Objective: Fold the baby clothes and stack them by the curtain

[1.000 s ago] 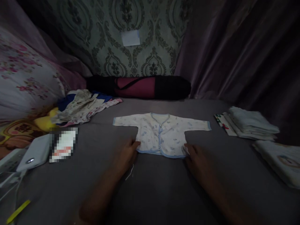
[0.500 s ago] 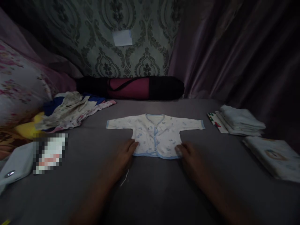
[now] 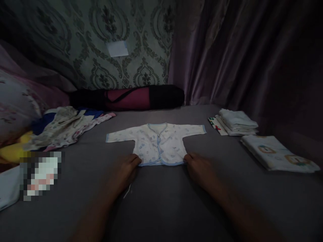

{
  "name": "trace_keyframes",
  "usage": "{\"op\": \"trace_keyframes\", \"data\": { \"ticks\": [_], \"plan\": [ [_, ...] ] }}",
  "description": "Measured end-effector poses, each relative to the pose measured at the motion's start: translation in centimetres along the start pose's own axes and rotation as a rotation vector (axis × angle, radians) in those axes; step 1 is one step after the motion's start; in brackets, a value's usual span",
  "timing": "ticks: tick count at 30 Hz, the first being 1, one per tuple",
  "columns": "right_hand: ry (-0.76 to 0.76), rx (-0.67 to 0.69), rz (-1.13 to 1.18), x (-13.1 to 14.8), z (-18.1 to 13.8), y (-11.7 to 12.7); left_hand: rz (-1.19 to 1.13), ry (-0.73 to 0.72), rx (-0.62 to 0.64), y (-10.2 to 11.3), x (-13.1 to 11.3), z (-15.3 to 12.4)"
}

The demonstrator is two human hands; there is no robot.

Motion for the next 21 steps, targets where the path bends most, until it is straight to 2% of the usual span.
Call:
{"op": "trace_keyframes", "data": {
  "ticks": [4, 7, 9, 12, 14, 17, 19, 21],
  "plan": [
    [0.075, 0.052, 0.18, -0.7, -0.2, 0.5, 0.018, -0.004, 0.05, 0.8, -0.6, 0.3],
    [0.109, 0.12, 0.322, -1.4, -0.2, 0.8, -0.006, 0.026, 0.133, 1.6, -1.2, 0.5],
    [0.121, 0.166, 0.334, -1.7, 0.1, 1.2, -0.024, 0.008, 0.169, 2.2, -1.6, 0.8],
    [0.126, 0.19, 0.305, -1.4, 1.3, 2.2, -0.045, -0.015, 0.133, 3.1, -2.3, 2.3],
    [0.124, 0.169, 0.31, -0.6, 2.8, 3.0, -0.067, 0.066, 0.093, 3.3, -2.3, 3.8],
    [0.175, 0.103, 0.381, 1.6, 6.2, 3.8, -0.099, 0.279, 0.064, 2.4, -2.4, 6.1],
    [0.208, 0.073, 0.422, 3.1, 8.9, 3.5, -0.118, 0.358, 0.042, 1.4, -3.3, 7.2],
    [0.179, 0.068, 0.425, 4.0, 11.9, 2.5, -0.137, 0.396, 0.009, 0.2, -4.2, 7.7]
  ]
}}
Point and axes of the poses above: each hand's wrist, its own z-axis towards the middle knuckle, its own y-axis out of the back of the hand, x = y × z, the point moved 8 cm from there along z, towards the middle knuckle, and after that the axes turned 7 degrees about -y, right-handed, at the moved point
